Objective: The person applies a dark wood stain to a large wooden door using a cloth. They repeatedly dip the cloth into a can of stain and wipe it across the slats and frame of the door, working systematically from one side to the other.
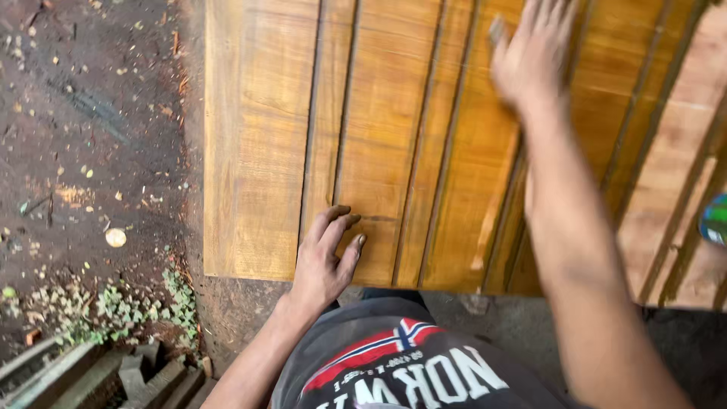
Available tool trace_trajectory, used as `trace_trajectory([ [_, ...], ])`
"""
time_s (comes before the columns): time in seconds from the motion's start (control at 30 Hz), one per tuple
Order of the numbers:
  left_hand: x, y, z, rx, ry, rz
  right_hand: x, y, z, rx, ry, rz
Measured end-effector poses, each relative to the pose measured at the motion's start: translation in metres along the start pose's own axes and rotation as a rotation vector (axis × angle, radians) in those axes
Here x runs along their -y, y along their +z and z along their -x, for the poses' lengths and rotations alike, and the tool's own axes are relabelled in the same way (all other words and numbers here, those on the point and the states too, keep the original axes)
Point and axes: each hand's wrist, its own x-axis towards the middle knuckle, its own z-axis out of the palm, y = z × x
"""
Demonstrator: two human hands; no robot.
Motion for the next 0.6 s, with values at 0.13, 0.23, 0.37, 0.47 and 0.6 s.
trace_trajectory([
  [0.13,-0.011,0.0,-0.008,0.058,0.099,0.029,0.075,-0.015,0.215,0.352,0.216,0.026],
  [0.23,-0.02,-0.006,-0.005,0.16,0.125,0.049,0.162,-0.053,0.365,0.301,0.304,-0.17],
  [0.37,-0.028,-0.006,0.006,0.207,0.203,0.026,0.18,-0.079,0.349,0.27,0.352,-0.12],
  [0.47,-0.027,-0.01,0.013,0.249,0.239,0.009,0.146,-0.057,0.249,0.272,0.549,-0.16],
  [0.6,-0.026,-0.012,0.032,0.349,0.046,0.034,0.169,-0.047,0.269,0.223,0.55,-0.24],
])
